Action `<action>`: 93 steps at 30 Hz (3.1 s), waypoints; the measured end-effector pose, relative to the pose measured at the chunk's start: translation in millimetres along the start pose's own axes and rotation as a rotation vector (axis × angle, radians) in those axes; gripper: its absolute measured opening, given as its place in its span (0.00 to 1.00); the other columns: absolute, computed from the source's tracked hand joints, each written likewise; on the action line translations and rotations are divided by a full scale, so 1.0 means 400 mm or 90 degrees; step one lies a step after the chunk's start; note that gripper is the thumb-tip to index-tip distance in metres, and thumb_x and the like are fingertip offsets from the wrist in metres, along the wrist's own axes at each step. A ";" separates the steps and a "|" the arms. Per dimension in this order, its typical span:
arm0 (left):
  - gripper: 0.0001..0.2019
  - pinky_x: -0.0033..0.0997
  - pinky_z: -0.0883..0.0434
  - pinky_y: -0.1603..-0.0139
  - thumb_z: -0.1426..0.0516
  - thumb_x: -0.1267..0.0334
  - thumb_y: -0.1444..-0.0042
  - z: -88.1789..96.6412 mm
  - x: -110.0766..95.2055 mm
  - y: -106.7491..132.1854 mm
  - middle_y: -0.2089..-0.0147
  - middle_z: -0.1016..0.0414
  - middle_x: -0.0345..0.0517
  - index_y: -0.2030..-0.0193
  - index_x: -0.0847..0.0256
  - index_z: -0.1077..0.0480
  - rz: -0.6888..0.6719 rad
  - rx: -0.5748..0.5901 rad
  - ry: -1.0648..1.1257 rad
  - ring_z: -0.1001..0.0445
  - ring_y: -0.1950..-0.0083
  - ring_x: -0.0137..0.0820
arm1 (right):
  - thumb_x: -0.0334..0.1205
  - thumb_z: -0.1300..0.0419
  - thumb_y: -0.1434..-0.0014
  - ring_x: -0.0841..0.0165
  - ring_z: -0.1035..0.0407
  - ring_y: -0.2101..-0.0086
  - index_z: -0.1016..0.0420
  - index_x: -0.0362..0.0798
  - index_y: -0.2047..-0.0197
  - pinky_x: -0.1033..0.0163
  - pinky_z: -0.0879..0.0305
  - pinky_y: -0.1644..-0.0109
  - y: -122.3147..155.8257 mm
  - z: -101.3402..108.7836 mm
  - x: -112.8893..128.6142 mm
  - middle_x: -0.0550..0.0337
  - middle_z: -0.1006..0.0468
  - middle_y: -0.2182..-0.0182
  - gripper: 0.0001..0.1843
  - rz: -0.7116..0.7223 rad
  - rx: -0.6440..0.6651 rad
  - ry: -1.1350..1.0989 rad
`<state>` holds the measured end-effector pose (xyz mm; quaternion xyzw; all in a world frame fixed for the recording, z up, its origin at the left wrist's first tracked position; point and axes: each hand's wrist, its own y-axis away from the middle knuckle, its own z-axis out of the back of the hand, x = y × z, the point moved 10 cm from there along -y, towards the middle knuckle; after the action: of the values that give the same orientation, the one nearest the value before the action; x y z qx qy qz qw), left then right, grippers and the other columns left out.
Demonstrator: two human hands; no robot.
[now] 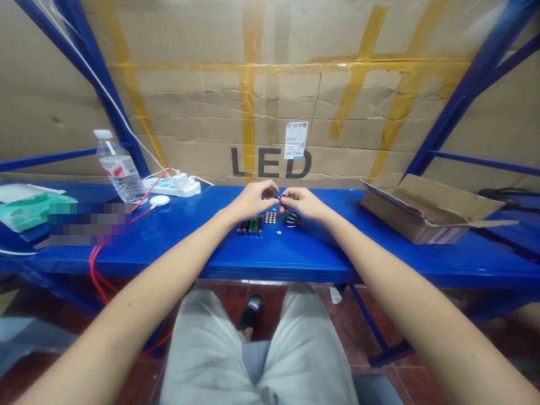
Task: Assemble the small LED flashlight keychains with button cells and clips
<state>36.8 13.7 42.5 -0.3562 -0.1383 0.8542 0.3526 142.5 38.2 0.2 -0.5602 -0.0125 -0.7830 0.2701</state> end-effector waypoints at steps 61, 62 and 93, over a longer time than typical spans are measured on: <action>0.04 0.30 0.30 0.65 0.36 0.65 0.60 0.070 0.318 0.040 0.71 0.20 0.45 0.75 0.60 0.22 0.307 0.115 -0.071 0.26 0.69 0.32 | 0.34 0.38 0.41 0.59 0.23 0.59 0.17 0.42 0.61 0.63 0.33 0.58 0.022 0.212 -0.129 0.44 0.16 0.61 0.09 -0.277 -0.197 0.558; 0.04 0.29 0.30 0.65 0.36 0.65 0.61 0.068 0.320 0.042 0.72 0.20 0.44 0.75 0.60 0.21 0.311 0.131 -0.061 0.27 0.69 0.32 | 0.34 0.38 0.41 0.59 0.23 0.59 0.17 0.42 0.61 0.64 0.33 0.57 0.024 0.217 -0.131 0.44 0.16 0.61 0.09 -0.287 -0.200 0.564; 0.10 0.24 0.36 0.71 0.40 0.63 0.61 0.037 0.263 0.077 0.70 0.21 0.44 0.70 0.58 0.19 0.309 0.306 0.002 0.28 0.68 0.30 | 0.29 0.39 0.45 0.58 0.23 0.56 0.17 0.43 0.59 0.64 0.32 0.56 0.026 0.228 -0.154 0.45 0.16 0.58 0.11 -0.302 -0.178 0.582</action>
<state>-41.6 65.8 -16.0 -0.2867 0.1560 0.9208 0.2133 240.2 84.0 -23.2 -0.1744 0.0844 -0.9810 -0.0138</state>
